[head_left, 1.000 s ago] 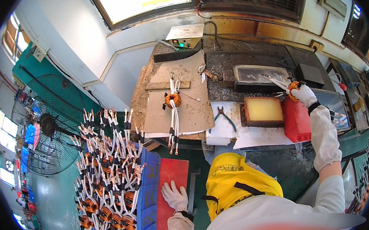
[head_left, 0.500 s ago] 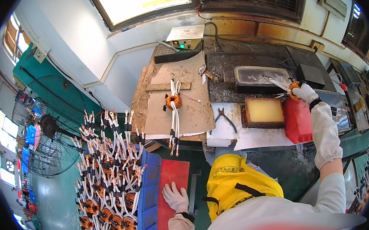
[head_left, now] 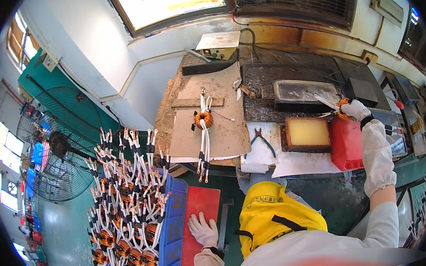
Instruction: Soldering the lead wires of copper coil assemblies by dipping them into flux and a solder pot.
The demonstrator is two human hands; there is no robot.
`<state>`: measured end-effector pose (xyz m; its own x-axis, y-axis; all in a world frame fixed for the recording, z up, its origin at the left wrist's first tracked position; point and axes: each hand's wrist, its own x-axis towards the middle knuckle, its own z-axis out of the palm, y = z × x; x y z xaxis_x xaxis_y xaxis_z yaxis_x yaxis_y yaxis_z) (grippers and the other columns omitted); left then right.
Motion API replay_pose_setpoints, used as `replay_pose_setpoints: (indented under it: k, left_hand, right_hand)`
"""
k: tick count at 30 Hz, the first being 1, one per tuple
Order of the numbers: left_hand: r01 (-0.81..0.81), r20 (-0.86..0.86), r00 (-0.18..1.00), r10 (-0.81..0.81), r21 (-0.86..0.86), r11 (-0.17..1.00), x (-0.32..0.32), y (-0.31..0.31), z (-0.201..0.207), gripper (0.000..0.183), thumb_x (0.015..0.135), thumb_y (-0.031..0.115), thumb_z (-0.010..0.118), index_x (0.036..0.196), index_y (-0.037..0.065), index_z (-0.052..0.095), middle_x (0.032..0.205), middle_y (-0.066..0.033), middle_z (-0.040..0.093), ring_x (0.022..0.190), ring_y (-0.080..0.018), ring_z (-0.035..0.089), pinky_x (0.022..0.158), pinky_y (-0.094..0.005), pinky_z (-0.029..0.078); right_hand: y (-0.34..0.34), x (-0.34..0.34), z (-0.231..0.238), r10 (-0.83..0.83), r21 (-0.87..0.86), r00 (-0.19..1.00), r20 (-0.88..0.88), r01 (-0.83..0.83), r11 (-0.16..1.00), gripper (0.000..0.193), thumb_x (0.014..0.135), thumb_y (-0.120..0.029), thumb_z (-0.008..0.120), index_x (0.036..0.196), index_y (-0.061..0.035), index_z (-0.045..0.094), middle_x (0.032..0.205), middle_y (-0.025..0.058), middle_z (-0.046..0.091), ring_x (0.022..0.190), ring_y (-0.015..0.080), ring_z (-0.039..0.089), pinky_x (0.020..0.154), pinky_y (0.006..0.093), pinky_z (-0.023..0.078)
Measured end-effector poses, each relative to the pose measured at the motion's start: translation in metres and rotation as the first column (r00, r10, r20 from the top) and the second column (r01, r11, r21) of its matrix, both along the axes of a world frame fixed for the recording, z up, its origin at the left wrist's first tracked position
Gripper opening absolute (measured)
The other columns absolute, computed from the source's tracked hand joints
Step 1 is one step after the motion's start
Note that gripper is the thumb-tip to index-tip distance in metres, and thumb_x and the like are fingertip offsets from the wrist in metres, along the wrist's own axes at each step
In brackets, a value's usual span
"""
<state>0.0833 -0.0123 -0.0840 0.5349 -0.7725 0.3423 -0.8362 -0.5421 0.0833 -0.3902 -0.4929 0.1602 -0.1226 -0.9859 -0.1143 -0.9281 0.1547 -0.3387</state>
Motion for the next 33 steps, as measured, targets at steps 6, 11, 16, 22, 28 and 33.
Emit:
replay_pose_setpoints:
  k: [6,11,16,22,28,33]
  left_hand:
    - [0.007,0.009,1.0,-0.007,-0.005,1.0,0.001,0.002,0.0,0.049,0.082,0.03,0.061,0.125,0.007,0.055,0.133,-0.0231,0.047,0.124,-0.0436,0.044,0.108,-0.0562,0.033]
    - [-0.001,-0.006,1.0,0.001,0.003,1.0,0.0,0.0,0.001,0.049,0.082,0.03,0.061,0.125,0.007,0.055,0.133,-0.0228,0.047,0.124,-0.0433,0.043,0.108,-0.0562,0.033]
    - [-0.001,-0.008,1.0,0.001,0.003,1.0,0.0,0.0,0.001,0.05,0.082,0.031,0.061,0.125,0.007,0.055,0.133,-0.0224,0.047,0.124,-0.0431,0.043,0.108,-0.0561,0.032]
    - [-0.006,-0.012,1.0,0.006,0.015,1.0,-0.001,0.001,0.0,0.051,0.083,0.031,0.061,0.128,0.008,0.054,0.136,-0.0219,0.046,0.126,-0.043,0.042,0.109,-0.0552,0.031]
    - [-0.005,-0.002,1.0,0.005,0.025,1.0,0.0,0.003,-0.003,0.051,0.083,0.032,0.061,0.127,0.008,0.054,0.135,-0.0222,0.046,0.126,-0.0434,0.042,0.11,-0.0554,0.031]
    - [0.002,0.0,1.0,-0.002,0.017,1.0,0.001,0.0,-0.003,0.051,0.083,0.032,0.061,0.127,0.008,0.054,0.135,-0.0224,0.046,0.126,-0.0435,0.042,0.109,-0.0554,0.032]
  right_hand:
    - [-0.004,-0.004,-0.003,0.009,0.015,1.0,-0.007,-0.009,1.0,0.042,0.071,-0.041,0.062,0.066,0.0005,0.067,0.06,0.0095,0.061,0.056,0.0224,0.06,0.052,0.0361,0.042]
    - [-0.007,-0.006,-0.004,-0.004,0.031,1.0,-0.027,0.005,1.0,0.042,0.071,-0.041,0.063,0.065,-0.0002,0.066,0.061,0.0109,0.062,0.057,0.0233,0.061,0.054,0.0367,0.044]
    - [-0.003,-0.001,0.0,0.001,0.01,1.0,-0.001,-0.001,1.0,0.041,0.071,-0.04,0.062,0.064,0.0,0.066,0.062,0.0119,0.062,0.059,0.0241,0.063,0.056,0.0368,0.046]
    - [-0.003,0.0,0.0,-0.032,0.043,0.999,0.009,0.032,0.999,0.038,0.07,-0.037,0.064,0.065,0.0002,0.066,0.06,0.0105,0.062,0.059,0.0231,0.062,0.055,0.0356,0.045]
    - [0.001,0.004,0.007,-0.016,0.079,1.0,-0.006,0.016,0.997,0.052,0.069,-0.039,0.064,0.086,0.0093,0.069,0.077,0.0228,0.067,0.076,0.033,0.069,0.066,0.0381,0.051]
    - [-0.001,-0.003,-0.004,-0.011,-0.033,0.999,0.043,0.013,0.999,0.038,0.071,-0.036,0.063,0.067,0.0015,0.066,0.061,0.0098,0.061,0.056,0.0216,0.06,0.053,0.0351,0.043]
